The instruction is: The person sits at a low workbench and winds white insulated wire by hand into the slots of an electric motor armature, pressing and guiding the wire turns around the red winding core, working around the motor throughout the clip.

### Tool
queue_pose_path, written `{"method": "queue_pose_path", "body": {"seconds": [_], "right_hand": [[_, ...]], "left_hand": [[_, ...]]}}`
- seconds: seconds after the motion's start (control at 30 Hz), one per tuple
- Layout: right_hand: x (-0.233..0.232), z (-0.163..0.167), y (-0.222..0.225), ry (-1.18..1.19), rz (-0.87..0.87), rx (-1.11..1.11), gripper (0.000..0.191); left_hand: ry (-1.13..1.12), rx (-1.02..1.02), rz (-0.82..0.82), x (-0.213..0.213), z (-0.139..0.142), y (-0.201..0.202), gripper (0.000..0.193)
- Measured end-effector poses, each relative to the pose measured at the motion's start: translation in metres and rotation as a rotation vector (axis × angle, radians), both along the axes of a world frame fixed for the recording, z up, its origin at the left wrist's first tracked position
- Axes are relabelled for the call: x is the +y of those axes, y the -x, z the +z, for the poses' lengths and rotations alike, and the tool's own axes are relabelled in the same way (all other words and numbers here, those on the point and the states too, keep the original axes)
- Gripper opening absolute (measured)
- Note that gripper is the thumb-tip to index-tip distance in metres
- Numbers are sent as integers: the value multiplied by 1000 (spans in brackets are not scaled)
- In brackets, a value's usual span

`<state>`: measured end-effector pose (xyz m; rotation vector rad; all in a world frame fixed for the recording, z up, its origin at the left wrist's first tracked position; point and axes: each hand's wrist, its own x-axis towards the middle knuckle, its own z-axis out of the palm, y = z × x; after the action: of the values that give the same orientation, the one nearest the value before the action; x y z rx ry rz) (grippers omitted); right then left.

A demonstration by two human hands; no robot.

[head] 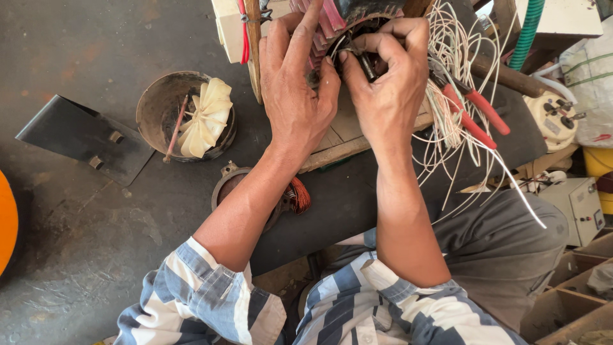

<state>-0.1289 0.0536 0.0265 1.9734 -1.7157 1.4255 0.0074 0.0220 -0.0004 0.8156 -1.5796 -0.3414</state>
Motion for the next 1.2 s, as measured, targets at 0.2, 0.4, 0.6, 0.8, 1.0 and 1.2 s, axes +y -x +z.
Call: {"method": "queue_pose_path", "body": {"seconds": [0.2, 0.4, 0.6, 0.8, 1.0, 1.2], "right_hand": [[-1, -1, 0, -38, 22, -90, 16], [0, -6, 0, -12, 50, -124, 15], [0, -6, 0, 3, 51, -137, 9], [-4, 0, 6, 27, 75, -86, 11], [-9, 3, 13, 18, 74, -44, 16], [-6, 14, 17, 16, 69, -15, 14]], "left_hand": [[-11, 3, -13, 1, 0, 0, 59], [5, 3, -8, -1, 0, 0, 58], [9, -10, 13, 0, 0, 1, 57], [-8, 1, 0, 1, 1, 0, 59], [-7, 6, -1, 1, 2, 0, 59], [1, 4, 6, 0, 2, 0, 59]]}}
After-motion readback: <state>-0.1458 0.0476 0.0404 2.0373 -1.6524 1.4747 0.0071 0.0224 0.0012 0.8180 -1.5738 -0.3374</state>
